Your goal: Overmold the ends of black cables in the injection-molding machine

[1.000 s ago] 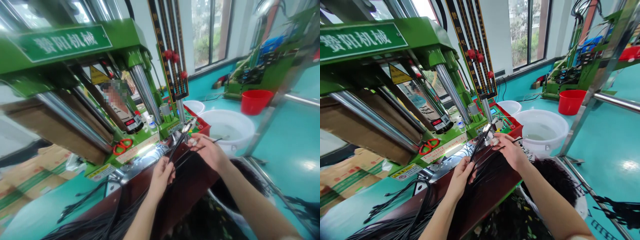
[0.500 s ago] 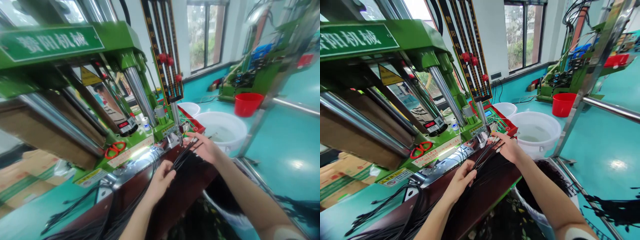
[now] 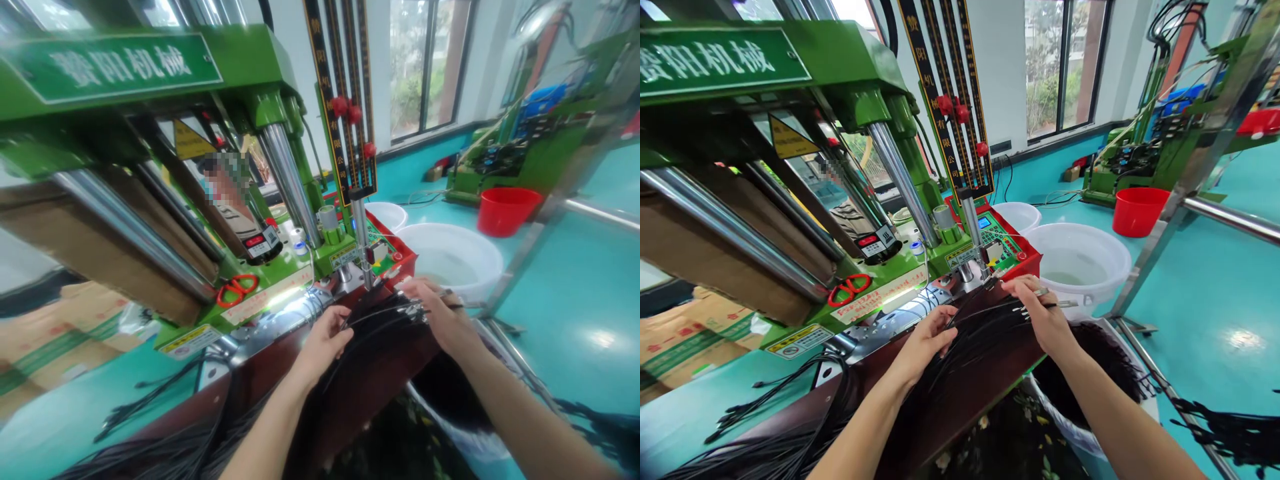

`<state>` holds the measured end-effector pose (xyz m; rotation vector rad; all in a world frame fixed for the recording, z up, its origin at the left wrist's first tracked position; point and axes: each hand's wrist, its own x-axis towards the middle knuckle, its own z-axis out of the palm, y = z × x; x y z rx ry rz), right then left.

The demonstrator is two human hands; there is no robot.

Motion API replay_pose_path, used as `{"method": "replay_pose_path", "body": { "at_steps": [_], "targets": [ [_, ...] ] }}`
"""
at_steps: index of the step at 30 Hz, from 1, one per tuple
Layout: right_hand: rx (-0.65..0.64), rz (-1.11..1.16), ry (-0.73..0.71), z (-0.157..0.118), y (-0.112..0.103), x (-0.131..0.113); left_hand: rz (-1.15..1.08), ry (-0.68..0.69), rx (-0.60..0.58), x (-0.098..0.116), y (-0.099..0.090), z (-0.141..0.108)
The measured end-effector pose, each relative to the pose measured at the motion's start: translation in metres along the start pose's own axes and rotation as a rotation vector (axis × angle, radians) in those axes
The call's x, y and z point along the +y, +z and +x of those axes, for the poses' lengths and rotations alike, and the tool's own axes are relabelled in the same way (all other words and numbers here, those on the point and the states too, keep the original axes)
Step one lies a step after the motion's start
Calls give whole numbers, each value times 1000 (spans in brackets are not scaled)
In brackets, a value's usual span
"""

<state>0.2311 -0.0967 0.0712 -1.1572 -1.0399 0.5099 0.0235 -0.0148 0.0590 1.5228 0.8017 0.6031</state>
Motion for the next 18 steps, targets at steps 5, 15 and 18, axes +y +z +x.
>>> {"method": "replay_pose_path", "body": {
  "at_steps": [5, 15, 18],
  "targets": [
    [-92, 377, 192, -6, -1, 10, -79, 20, -89, 9, -4, -4],
    [-194, 686, 422, 15, 1, 24, 60, 33, -110, 11, 7, -4],
    [-149, 591, 341, 18, 2, 24, 173, 112, -3, 15, 9, 1]
  ]
}}
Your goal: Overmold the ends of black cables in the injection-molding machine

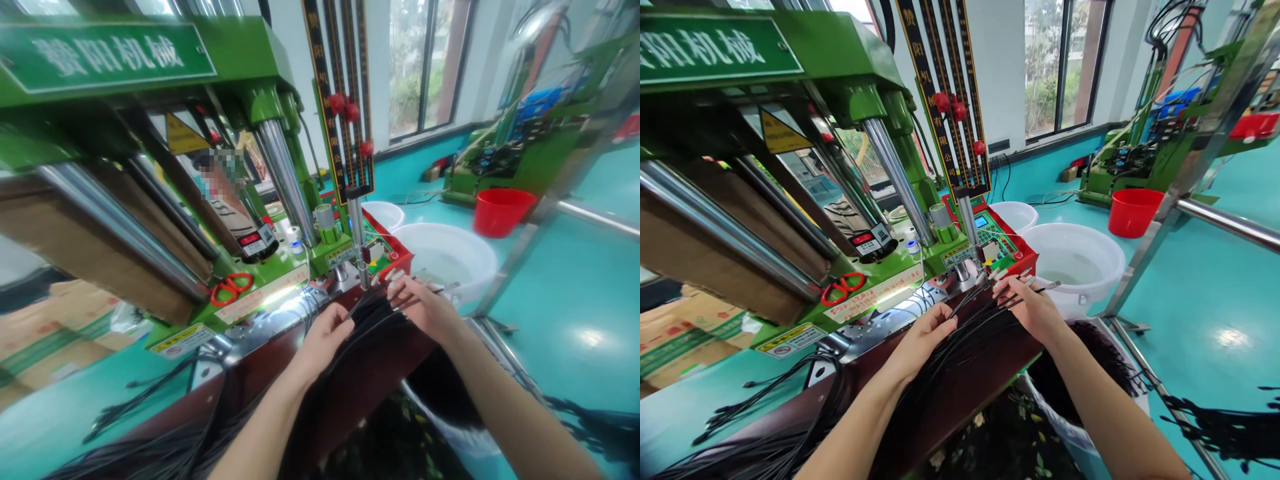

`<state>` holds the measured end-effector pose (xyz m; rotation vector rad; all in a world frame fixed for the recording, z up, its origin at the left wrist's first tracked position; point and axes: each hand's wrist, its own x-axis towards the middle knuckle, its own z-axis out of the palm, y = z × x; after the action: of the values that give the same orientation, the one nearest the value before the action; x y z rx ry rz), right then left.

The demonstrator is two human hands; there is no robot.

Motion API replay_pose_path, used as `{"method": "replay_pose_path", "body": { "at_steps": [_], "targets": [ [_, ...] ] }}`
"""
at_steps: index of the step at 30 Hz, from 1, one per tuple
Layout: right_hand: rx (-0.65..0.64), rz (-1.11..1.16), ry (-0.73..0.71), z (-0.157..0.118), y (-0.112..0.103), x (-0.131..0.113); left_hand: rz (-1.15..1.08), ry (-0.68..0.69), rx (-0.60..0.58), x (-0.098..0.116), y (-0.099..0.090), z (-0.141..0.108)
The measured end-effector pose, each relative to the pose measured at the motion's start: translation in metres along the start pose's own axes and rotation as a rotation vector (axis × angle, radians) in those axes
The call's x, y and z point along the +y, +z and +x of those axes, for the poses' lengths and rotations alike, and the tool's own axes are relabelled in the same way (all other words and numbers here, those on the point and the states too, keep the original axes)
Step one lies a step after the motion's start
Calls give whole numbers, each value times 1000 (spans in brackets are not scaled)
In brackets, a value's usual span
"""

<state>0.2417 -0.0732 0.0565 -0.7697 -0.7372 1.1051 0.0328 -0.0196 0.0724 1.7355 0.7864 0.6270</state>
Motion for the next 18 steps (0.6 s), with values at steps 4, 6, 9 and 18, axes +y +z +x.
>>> {"method": "replay_pose_path", "body": {
  "at_steps": [4, 6, 9, 18],
  "targets": [
    [57, 22, -14, -1, -5, 3, 58, 7, -10, 11, 5, 9],
    [41, 58, 10, -5, -6, 0, 13, -23, -25, 17, 10, 14],
    [-26, 4, 46, -12, -3, -7, -60, -43, -56, 26, 21, 22],
    [75, -4, 145, -12, 2, -7, -61, 57, -20, 38, 49, 37]
  ]
}}
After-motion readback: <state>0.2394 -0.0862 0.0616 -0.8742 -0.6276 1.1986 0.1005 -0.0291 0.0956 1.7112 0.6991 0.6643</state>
